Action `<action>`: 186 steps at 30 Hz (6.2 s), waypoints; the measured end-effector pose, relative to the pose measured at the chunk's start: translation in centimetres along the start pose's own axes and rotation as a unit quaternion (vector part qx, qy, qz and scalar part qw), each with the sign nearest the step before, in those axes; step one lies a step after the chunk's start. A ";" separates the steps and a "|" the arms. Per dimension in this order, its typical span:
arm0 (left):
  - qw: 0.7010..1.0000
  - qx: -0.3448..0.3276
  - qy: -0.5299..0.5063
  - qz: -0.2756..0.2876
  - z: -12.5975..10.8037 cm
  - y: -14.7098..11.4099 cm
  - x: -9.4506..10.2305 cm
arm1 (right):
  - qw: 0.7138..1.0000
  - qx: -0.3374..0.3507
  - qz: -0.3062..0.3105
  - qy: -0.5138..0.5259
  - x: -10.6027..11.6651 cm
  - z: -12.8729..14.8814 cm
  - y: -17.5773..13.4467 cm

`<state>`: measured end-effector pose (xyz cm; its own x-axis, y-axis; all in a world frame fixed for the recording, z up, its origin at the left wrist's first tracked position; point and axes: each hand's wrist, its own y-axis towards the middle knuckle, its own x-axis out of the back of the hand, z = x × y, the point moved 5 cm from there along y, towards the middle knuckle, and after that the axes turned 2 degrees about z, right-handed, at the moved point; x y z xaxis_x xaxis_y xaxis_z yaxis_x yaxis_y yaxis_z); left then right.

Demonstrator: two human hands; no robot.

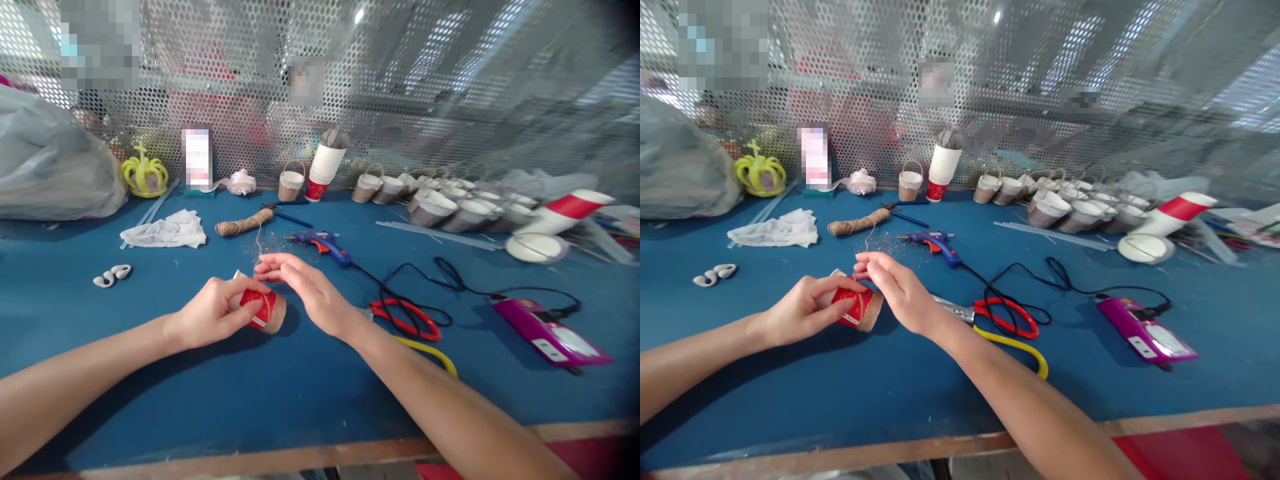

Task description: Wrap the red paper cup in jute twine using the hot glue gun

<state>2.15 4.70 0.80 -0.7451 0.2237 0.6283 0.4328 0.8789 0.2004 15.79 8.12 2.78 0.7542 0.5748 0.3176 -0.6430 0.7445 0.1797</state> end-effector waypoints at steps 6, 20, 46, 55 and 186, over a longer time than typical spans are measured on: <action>0.999 0.010 0.009 -0.029 -0.2 0.0 0.2 | 0.893 -0.164 -0.129 -0.399 7.9 -1.3 2.2; 0.989 -0.060 0.109 -0.081 0.5 0.3 0.9 | 0.847 -0.372 -0.084 -0.369 12.5 -7.0 2.6; 0.995 -0.014 0.083 -0.052 1.5 0.6 1.1 | 0.967 -0.195 -0.018 -0.160 4.7 -0.2 -4.1; 0.996 -0.019 0.078 -0.048 1.5 0.6 1.1 | 0.972 -0.173 -0.015 -0.160 4.2 -0.2 -3.9; 0.989 -0.080 0.103 -0.074 0.9 0.4 1.0 | 0.924 -0.003 -0.033 -0.382 3.6 2.6 -3.7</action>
<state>1.09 5.68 0.81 -0.6942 -0.0078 0.7197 0.4133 0.8143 0.4075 20.54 6.51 5.66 0.4761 0.1233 0.8707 -0.5965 0.7728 0.2167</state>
